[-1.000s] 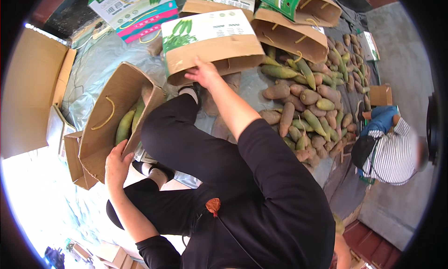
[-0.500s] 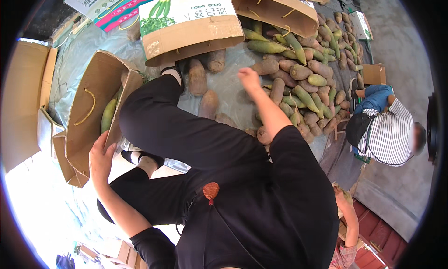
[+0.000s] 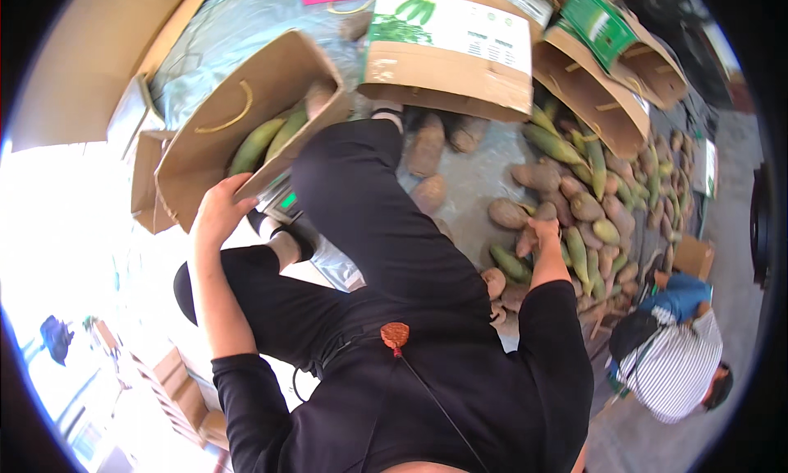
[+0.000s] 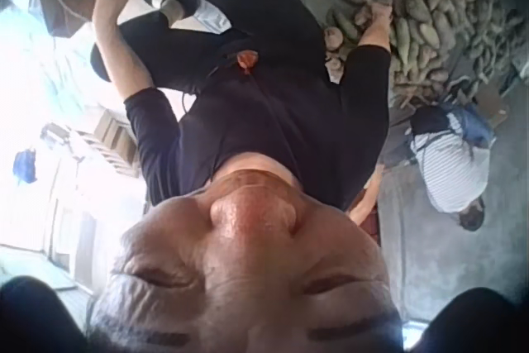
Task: Sort and weigh produce into bags and boxes on a factory floor.
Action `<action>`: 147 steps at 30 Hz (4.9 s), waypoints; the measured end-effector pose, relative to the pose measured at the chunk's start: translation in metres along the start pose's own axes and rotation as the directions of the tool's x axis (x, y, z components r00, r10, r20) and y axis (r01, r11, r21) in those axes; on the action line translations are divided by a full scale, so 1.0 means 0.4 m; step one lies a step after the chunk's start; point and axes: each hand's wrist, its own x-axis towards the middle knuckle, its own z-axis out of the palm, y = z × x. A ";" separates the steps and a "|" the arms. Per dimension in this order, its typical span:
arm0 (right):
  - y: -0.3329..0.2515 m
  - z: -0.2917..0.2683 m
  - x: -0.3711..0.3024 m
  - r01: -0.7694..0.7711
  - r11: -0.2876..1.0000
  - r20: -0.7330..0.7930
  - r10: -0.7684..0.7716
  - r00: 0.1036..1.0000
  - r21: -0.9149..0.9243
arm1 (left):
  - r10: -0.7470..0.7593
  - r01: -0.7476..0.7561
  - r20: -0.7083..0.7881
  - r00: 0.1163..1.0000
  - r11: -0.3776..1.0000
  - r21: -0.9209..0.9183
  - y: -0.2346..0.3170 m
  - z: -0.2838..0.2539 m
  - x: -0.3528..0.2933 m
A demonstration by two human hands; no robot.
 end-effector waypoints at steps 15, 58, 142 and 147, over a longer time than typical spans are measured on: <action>-0.114 0.025 -0.117 0.072 0.983 -0.105 -0.090 0.990 -0.167 | -0.162 0.168 -0.076 0.984 0.983 0.074 -0.055 -0.032 -0.053; -0.999 -0.110 -1.224 0.771 -0.583 -0.074 -0.807 -0.586 0.257 | -0.106 0.095 -0.172 0.979 0.993 -0.068 -0.107 -0.073 -0.131; 0.337 0.012 -0.059 0.330 0.903 0.184 -0.386 0.904 0.275 | 0.008 -0.070 -0.344 0.939 0.983 -0.168 -0.128 -0.005 -0.036; 0.270 -0.073 -0.122 0.345 0.893 0.020 -0.366 0.930 0.289 | -0.014 -0.052 -0.391 0.920 0.986 -0.159 -0.129 -0.019 -0.054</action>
